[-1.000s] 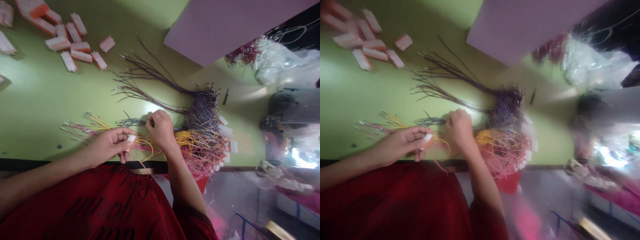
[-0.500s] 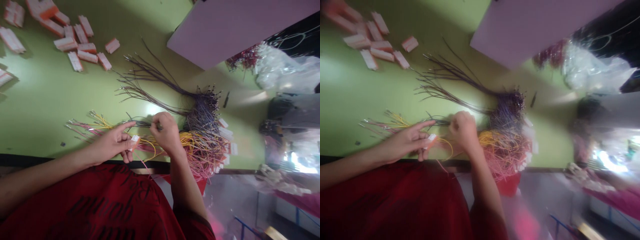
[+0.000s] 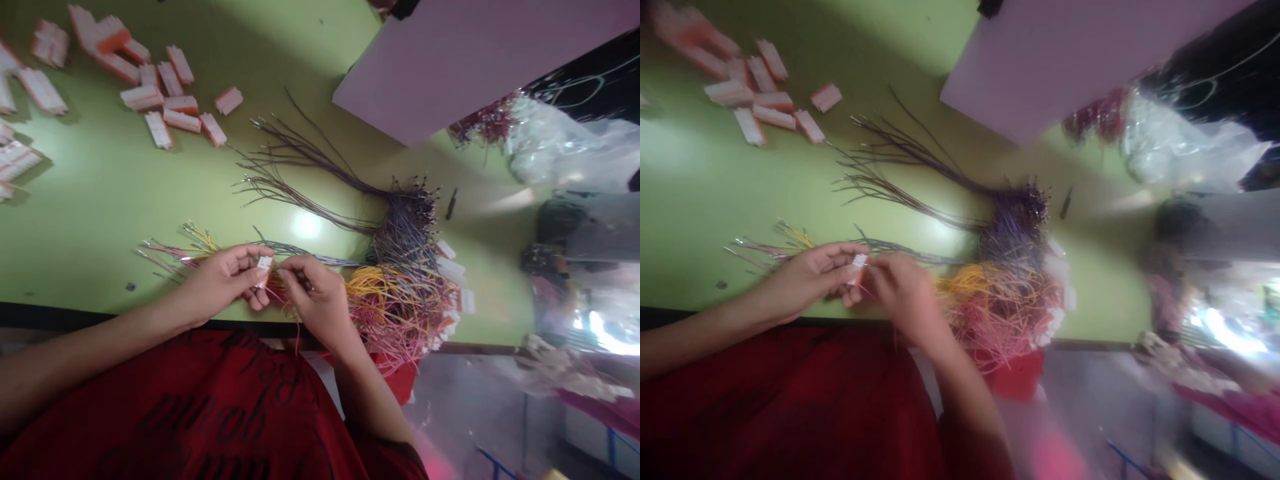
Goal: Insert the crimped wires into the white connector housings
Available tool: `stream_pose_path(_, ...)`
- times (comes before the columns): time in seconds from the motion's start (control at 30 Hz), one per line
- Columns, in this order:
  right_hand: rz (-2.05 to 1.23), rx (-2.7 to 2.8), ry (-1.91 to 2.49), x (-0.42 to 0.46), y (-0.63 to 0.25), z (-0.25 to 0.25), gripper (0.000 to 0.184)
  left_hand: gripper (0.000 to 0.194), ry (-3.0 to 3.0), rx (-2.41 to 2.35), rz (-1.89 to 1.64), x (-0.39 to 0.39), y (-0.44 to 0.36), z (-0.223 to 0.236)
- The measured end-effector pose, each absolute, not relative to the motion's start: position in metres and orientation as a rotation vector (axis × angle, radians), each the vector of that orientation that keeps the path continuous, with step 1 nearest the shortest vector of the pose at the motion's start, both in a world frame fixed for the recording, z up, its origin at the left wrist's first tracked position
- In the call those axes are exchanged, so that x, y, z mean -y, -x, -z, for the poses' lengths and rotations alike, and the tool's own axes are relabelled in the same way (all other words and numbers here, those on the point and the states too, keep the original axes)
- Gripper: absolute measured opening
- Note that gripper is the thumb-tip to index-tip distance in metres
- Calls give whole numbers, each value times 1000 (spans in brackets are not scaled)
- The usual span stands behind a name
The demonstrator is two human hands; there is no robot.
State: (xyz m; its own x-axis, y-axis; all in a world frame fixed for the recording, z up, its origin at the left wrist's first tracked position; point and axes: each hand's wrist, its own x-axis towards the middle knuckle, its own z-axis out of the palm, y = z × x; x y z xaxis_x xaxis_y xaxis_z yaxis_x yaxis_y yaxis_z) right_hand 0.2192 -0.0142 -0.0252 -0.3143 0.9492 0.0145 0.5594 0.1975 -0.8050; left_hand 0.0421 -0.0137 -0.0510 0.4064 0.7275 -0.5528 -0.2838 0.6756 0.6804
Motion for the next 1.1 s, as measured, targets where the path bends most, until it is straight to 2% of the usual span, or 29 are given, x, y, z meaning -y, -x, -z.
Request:
stream_pose_path(0.1,-821,2003,1454,14,-225,36,12,38,-541,-947,-696,11,-40,50)
stream_pose_path(0.4,-721,2019,1509,11,-225,29,15,39,-537,-912,-667,8,-37,52)
stream_pose_path(0.73,-514,2332,1453,9,-223,29,19,42,-487,-903,-656,8,-37,52)
stream_pose_path(0.97,-429,2365,1439,11,-219,31,22,40,-477,-894,-649,9,-37,52)
stream_pose_path(1.1,-506,2339,1431,11,-215,36,23,39,-485,-907,-658,8,-38,53)
